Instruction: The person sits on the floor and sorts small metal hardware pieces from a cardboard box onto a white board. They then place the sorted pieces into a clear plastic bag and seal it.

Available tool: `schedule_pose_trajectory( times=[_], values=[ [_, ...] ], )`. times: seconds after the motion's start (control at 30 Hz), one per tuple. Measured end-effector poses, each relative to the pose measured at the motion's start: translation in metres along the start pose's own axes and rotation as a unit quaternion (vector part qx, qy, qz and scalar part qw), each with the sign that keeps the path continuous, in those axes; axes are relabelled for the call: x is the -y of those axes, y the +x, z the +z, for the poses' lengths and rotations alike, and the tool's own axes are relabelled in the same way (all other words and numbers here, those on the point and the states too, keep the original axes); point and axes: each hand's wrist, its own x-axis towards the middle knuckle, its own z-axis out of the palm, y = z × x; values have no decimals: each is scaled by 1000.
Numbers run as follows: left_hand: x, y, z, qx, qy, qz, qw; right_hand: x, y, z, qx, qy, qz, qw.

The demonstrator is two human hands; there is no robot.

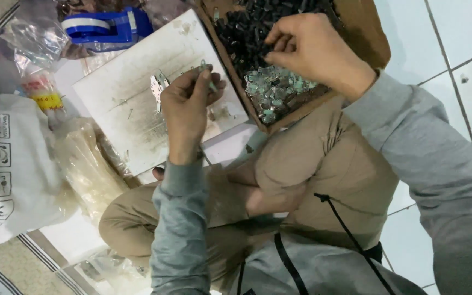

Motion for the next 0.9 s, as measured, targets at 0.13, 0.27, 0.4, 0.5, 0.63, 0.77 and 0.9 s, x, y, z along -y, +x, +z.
schedule_pose_trajectory(
  times=[0.13, 0.27, 0.4, 0.5, 0.63, 0.77, 0.9],
  values=[
    [-1, -3, -46, -72, 73, -2, 995, -81, -3, 8, 98, -184, 141, 968],
    [3, -2, -64, -130, 168, -12, 977, -91, 4, 22, 207, -196, 267, 920],
    [21, 4, -81, -134, 357, 115, 917, -75, 12, 45, 238, -265, 254, 899],
    [22, 4, -81, -173, 464, 169, 852, -67, 15, 57, 244, -328, 236, 882],
    [26, -2, -58, -246, 508, 248, 787, -62, 21, 56, 246, -260, 301, 884],
    [19, -10, 11, -82, 432, 358, 824, -81, 16, 60, 256, -237, 246, 904],
    [105, 36, 86, 106, 513, 302, 797, -120, 13, 62, 236, -243, 201, 919]
  ],
)
